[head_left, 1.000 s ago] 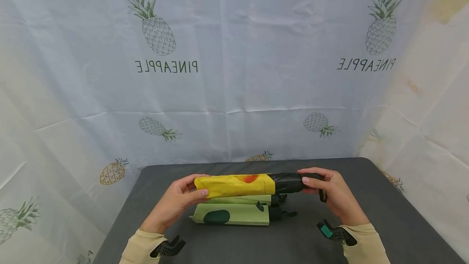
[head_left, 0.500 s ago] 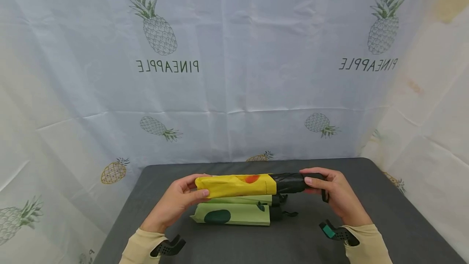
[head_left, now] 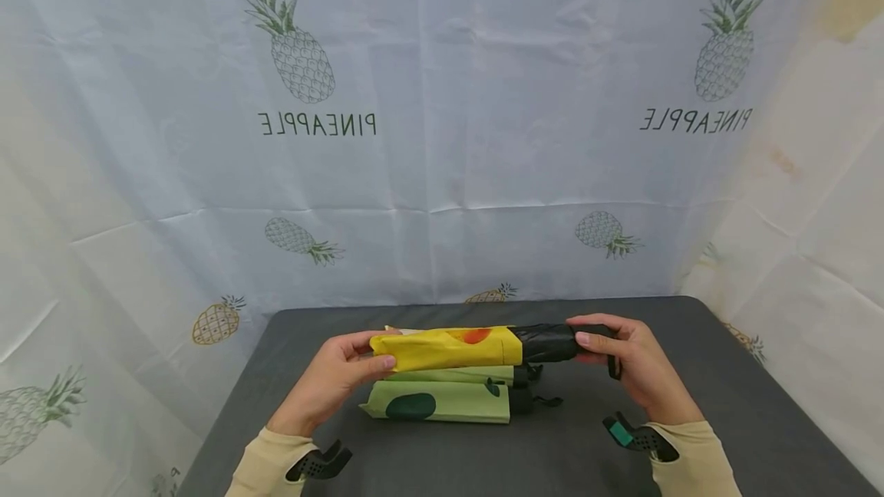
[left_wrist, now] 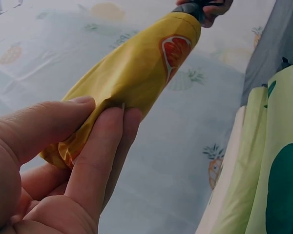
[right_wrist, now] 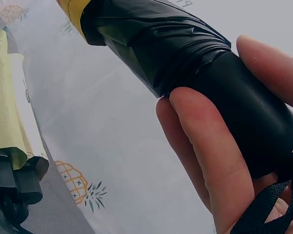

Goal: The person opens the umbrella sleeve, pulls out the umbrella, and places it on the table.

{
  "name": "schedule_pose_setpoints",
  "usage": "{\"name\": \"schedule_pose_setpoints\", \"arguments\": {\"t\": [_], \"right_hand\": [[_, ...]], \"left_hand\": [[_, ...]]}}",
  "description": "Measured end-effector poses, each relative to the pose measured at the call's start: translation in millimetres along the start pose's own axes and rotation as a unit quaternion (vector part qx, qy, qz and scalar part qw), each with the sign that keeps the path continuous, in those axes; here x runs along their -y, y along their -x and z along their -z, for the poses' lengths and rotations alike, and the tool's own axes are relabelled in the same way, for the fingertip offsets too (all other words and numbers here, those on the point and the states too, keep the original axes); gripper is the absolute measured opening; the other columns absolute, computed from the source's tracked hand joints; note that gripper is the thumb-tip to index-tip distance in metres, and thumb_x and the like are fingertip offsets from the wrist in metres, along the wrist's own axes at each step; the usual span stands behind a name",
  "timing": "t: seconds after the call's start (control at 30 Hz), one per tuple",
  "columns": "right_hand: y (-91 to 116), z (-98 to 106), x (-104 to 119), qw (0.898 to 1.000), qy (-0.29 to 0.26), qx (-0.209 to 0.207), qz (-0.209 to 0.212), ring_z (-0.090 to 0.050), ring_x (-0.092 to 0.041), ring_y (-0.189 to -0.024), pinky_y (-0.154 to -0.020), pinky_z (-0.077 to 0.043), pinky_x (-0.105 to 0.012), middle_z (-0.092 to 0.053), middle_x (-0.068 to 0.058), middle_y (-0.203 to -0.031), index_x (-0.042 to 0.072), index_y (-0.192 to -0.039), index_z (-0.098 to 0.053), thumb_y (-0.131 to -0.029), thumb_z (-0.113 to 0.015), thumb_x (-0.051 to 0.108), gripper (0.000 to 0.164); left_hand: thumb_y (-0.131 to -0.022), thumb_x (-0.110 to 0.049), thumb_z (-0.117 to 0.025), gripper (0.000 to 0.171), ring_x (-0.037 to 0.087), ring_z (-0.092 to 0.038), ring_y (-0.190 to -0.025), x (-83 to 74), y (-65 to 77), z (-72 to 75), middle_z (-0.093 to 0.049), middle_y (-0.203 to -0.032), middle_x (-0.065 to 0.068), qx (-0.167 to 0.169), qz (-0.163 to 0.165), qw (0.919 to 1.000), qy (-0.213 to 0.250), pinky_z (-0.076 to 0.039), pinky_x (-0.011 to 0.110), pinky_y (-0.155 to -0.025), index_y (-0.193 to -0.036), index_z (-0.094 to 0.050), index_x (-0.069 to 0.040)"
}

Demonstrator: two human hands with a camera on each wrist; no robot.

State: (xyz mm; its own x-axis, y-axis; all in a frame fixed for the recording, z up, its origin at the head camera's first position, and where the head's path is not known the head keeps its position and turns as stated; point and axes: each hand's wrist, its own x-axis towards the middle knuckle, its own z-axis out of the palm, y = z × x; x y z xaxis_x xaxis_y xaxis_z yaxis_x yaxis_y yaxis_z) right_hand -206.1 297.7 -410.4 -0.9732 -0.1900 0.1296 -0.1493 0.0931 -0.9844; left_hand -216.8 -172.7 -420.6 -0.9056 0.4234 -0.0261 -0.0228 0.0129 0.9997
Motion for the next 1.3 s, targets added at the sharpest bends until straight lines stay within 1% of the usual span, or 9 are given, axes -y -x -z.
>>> {"name": "schedule_pose_setpoints", "arguments": {"t": [0.07, 0.17, 0.27, 0.4, 0.57, 0.63, 0.8, 0.93, 1.3], "right_hand": [[0.0, 1.0, -0.8, 1.0, -0.002, 0.001, 0.003, -0.08, -0.016, -0.096, -0.088, -0.068, -0.033, -0.076, 0.011, -0.119, 0.007, -0.137, -0.075, -0.107, -0.067, 0.008, 0.031], [0.0, 3.6, -1.8, 1.0, -0.008, -0.001, 0.009, -0.08, -0.016, -0.093, -0.086, -0.068, -0.033, -0.077, 0.011, -0.119, 0.008, -0.136, -0.076, -0.107, -0.066, 0.006, 0.03], [0.5, 7.0, -2.1, 1.0, -0.013, -0.004, 0.013, -0.08, -0.015, -0.094, -0.085, -0.068, -0.033, -0.077, 0.011, -0.119, 0.009, -0.136, -0.075, -0.108, -0.065, 0.005, 0.03], [2.9, 11.7, -2.3, 1.0, -0.013, -0.008, 0.011, -0.079, -0.014, -0.097, -0.085, -0.068, -0.033, -0.074, 0.013, -0.123, 0.013, -0.135, -0.077, -0.108, -0.064, 0.005, 0.031], [4.5, 17.5, -3.6, 0.999, -0.03, 0.003, 0.016, -0.08, -0.015, -0.098, -0.086, -0.068, -0.033, -0.075, 0.01, -0.124, 0.013, -0.136, -0.076, -0.109, -0.062, 0.003, 0.032], [4.7, 19.7, -3.9, 0.999, -0.038, 0.008, 0.021, -0.08, -0.015, -0.1, -0.086, -0.069, -0.033, -0.075, 0.009, -0.125, 0.01, -0.137, -0.076, -0.109, -0.06, 0.002, 0.033], [5.2, 24.5, -4.6, 0.998, -0.047, 0.009, 0.033, -0.08, -0.015, -0.101, -0.085, -0.069, -0.032, -0.073, 0.009, -0.127, 0.012, -0.135, -0.077, -0.109, -0.059, 0.0, 0.034], [6.0, 28.3, -5.8, 0.998, -0.052, 0.006, 0.04, -0.079, -0.014, -0.101, -0.084, -0.068, -0.031, -0.073, 0.01, -0.126, 0.012, -0.135, -0.077, -0.109, -0.058, -0.002, 0.035], [6.3, 37.4, -8.3, 0.998, -0.056, 0.007, 0.039, -0.077, -0.012, -0.104, -0.084, -0.069, -0.031, -0.073, 0.01, -0.127, 0.01, -0.136, -0.076, -0.11, -0.057, -0.002, 0.035]], "left_hand": [[-0.101, -0.017, -0.079, 0.062, 0.018, -0.074, -0.121, -0.1, 0.2, 0.3, -0.056, -0.159, 0.016, -0.003, -0.001, 1.0, 0.001, -0.064, 0.034, -0.103, -0.155, -0.056, 0.002], [-0.101, -0.016, -0.079, 0.06, 0.018, -0.074, -0.121, 0.0, 1.1, 1.7, -0.058, -0.157, 0.014, -0.009, 0.0, 0.9999, 0.006, -0.064, 0.034, -0.103, -0.154, -0.057, 0.001], [-0.101, -0.015, -0.078, 0.059, 0.018, -0.074, -0.12, 0.1, 2.0, 3.5, -0.064, -0.15, 0.011, -0.011, -0.002, 0.9999, 0.007, -0.065, 0.034, -0.102, -0.154, -0.057, 0.0], [-0.102, -0.016, -0.078, 0.059, 0.018, -0.075, -0.119, 0.4, 2.3, 4.5, -0.07, -0.141, 0.007, -0.004, -0.005, 1.0, 0.0, -0.065, 0.034, -0.102, -0.155, -0.057, -0.002], [-0.102, -0.015, -0.077, 0.058, 0.017, -0.076, -0.117, 0.4, 3.8, 4.6, -0.072, -0.137, 0.003, -0.001, -0.013, 0.9999, -0.002, -0.065, 0.034, -0.1, -0.155, -0.058, -0.002], [-0.102, -0.014, -0.077, 0.058, 0.017, -0.076, -0.117, 0.1, 4.9, 4.8, -0.073, -0.136, 0.003, -0.002, -0.016, 0.9999, 0.0, -0.065, 0.034, -0.1, -0.155, -0.057, -0.002], [-0.103, -0.014, -0.076, 0.058, 0.017, -0.075, -0.117, -2.2, 6.1, 5.4, -0.072, -0.136, 0.003, -0.001, -0.016, 0.9998, 0.01, -0.066, 0.034, -0.1, -0.155, -0.057, -0.001], [-0.103, -0.013, -0.076, 0.056, 0.017, -0.075, -0.117, -3.2, 5.9, 6.5, -0.073, -0.134, 0.003, -0.001, -0.02, 0.9998, 0.007, -0.065, 0.035, -0.101, -0.155, -0.058, -0.002], [-0.103, -0.014, -0.076, 0.057, 0.017, -0.075, -0.118, -2.8, 5.6, 8.9, -0.072, -0.135, 0.003, -0.004, -0.024, 0.9997, 0.009, -0.065, 0.037, -0.103, -0.155, -0.057, -0.002]]}}
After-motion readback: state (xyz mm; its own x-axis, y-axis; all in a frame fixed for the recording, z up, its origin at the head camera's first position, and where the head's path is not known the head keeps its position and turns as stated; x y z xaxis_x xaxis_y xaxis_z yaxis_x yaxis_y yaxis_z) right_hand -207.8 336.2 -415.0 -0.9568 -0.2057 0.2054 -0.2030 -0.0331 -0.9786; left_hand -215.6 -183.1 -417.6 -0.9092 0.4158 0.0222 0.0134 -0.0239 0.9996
